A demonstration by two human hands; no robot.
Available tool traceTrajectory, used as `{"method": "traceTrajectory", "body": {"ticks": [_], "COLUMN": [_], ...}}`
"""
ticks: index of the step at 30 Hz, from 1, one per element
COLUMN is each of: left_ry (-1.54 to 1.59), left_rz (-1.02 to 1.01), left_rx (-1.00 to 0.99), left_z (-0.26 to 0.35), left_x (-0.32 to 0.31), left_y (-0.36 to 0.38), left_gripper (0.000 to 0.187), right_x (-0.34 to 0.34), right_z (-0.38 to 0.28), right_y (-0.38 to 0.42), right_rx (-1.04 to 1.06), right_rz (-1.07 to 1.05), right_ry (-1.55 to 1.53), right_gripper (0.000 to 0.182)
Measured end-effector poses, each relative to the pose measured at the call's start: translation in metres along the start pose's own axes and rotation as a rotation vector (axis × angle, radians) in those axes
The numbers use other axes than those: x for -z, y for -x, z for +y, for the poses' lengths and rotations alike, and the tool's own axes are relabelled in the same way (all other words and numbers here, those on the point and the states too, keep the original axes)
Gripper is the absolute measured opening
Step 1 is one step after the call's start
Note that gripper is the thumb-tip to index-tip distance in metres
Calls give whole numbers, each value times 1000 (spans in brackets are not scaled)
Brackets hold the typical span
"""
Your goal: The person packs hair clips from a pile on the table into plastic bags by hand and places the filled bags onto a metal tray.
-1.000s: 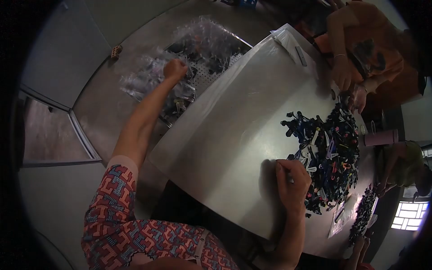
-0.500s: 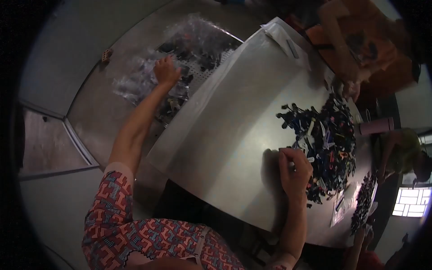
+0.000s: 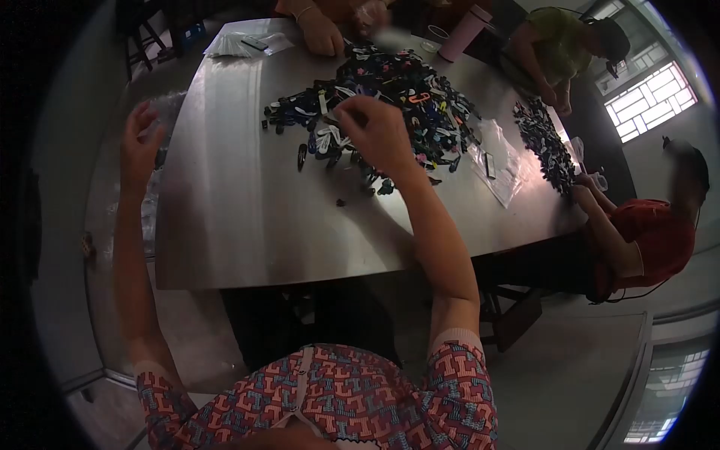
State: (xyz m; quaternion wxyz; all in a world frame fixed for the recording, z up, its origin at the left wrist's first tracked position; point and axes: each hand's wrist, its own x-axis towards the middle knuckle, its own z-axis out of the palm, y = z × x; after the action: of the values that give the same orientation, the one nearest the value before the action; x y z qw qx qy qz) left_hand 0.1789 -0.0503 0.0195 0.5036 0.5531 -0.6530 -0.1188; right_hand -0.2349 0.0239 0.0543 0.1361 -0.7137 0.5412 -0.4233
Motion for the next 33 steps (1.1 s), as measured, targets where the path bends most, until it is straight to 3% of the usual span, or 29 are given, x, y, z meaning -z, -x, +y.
{"method": "traceTrajectory", "body": {"ticks": [6,10,13,18,19,22,26,33], "left_ry": [272,327,448,598,612,686,717,649], "left_rz": [-238,-379,-453,-399,-378,-340,-338,-384], "left_rx": [16,83,179,313,287,276,233,228], "left_z": [70,98,104,115,113,111,107,101], "left_x": [-20,-48,-82,-131,-138,-147,-146,-140], "left_y": [11,23,32,35,36,43,53,58], "left_gripper": [52,49,49,46,44,44,42,41], "right_x": [95,182,224,224,217,218,240,252], "right_z": [46,168,212,236,234,235,257,268], "right_y": [12,36,57,62,65,65,68,81], "right_rx": [-131,-236,-371,-717,-756,-879,-878,-692], "right_rz": [130,259,282,347,393,331,407,657], "right_ry": [270,525,669,902,923,915,700,756], "right_gripper": [22,26,24,35,44,43,33,36]}}
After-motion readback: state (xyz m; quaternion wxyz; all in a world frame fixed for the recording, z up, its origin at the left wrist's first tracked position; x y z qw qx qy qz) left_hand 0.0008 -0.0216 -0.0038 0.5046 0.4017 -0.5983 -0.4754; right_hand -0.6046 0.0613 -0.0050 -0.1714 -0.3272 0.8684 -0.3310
